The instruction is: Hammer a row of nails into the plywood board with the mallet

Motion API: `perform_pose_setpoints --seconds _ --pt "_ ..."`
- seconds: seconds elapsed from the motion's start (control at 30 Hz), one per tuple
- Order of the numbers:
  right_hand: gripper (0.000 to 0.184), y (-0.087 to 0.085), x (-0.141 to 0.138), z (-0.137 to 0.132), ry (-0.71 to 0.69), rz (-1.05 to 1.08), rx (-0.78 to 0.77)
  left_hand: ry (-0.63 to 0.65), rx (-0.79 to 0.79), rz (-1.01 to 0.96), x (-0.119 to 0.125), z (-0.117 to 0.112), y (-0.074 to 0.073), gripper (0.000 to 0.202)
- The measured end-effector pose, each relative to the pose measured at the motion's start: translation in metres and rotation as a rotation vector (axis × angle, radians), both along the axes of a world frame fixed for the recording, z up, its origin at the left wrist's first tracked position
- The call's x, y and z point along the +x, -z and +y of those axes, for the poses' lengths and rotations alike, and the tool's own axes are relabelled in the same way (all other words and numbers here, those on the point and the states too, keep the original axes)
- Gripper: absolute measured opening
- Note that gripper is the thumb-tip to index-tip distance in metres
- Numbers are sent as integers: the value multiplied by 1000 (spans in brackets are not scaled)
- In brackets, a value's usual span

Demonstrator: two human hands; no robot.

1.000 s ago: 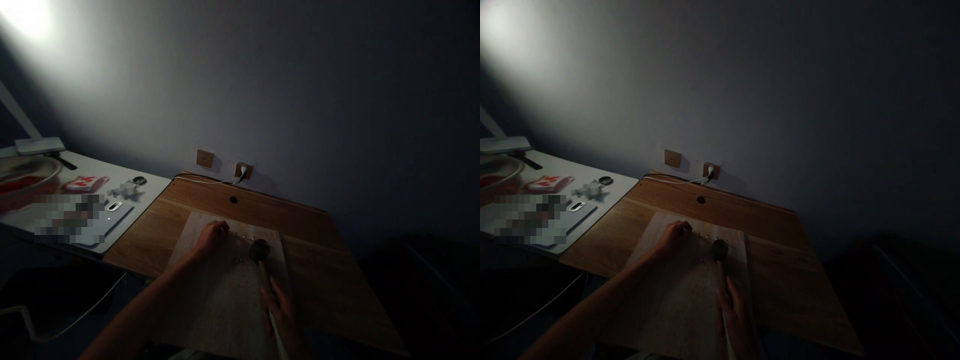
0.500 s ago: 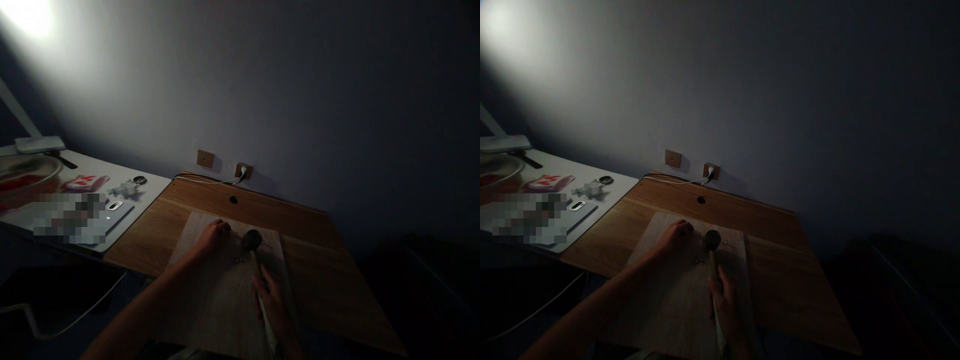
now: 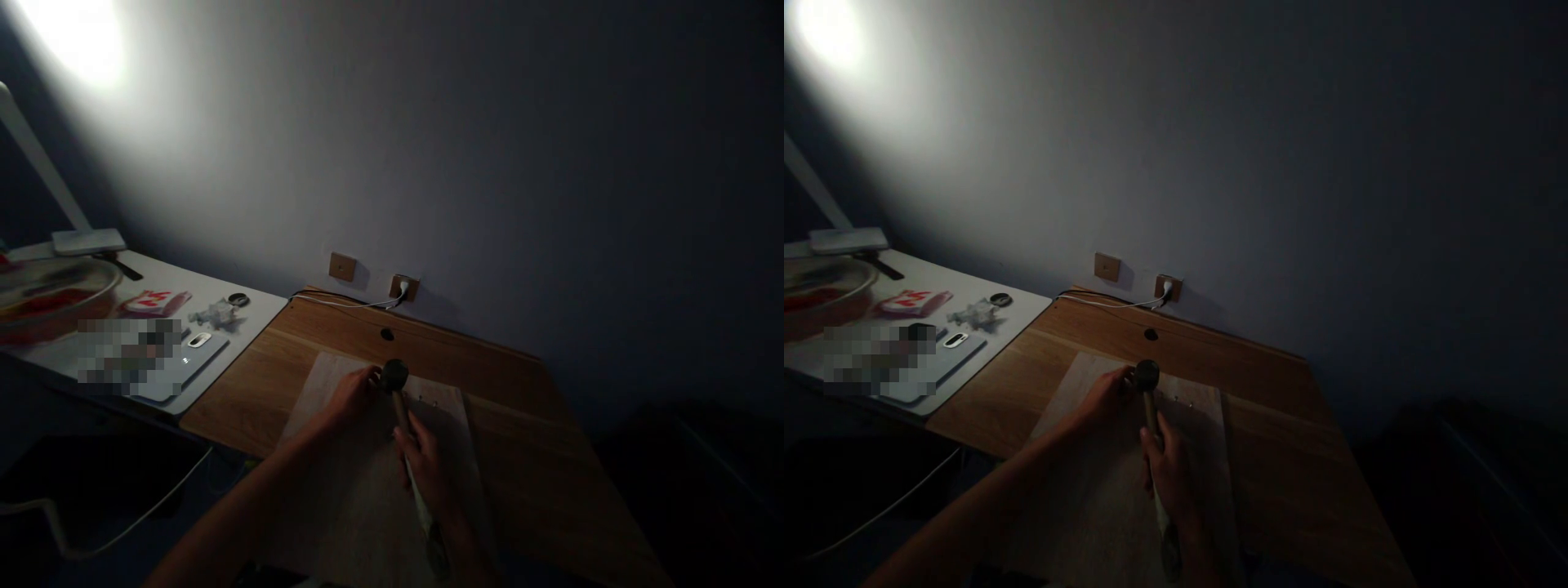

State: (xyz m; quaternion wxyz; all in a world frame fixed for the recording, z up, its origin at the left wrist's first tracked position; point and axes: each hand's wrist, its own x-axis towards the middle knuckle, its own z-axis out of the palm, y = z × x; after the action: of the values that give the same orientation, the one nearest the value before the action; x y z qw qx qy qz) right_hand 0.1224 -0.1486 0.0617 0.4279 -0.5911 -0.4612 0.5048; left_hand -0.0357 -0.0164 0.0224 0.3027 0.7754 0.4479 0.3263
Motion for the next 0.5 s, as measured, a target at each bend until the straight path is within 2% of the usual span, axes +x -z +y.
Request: perform_pose_setpoints --seconds 0.3,0.5 --pt "52 -6 -7 10 1 -10 26 -3 -25 7 -1 3 8 44" --pt "52 -2 -5 12 21 -54 29 11 -11 -17 -3 4 13 46"
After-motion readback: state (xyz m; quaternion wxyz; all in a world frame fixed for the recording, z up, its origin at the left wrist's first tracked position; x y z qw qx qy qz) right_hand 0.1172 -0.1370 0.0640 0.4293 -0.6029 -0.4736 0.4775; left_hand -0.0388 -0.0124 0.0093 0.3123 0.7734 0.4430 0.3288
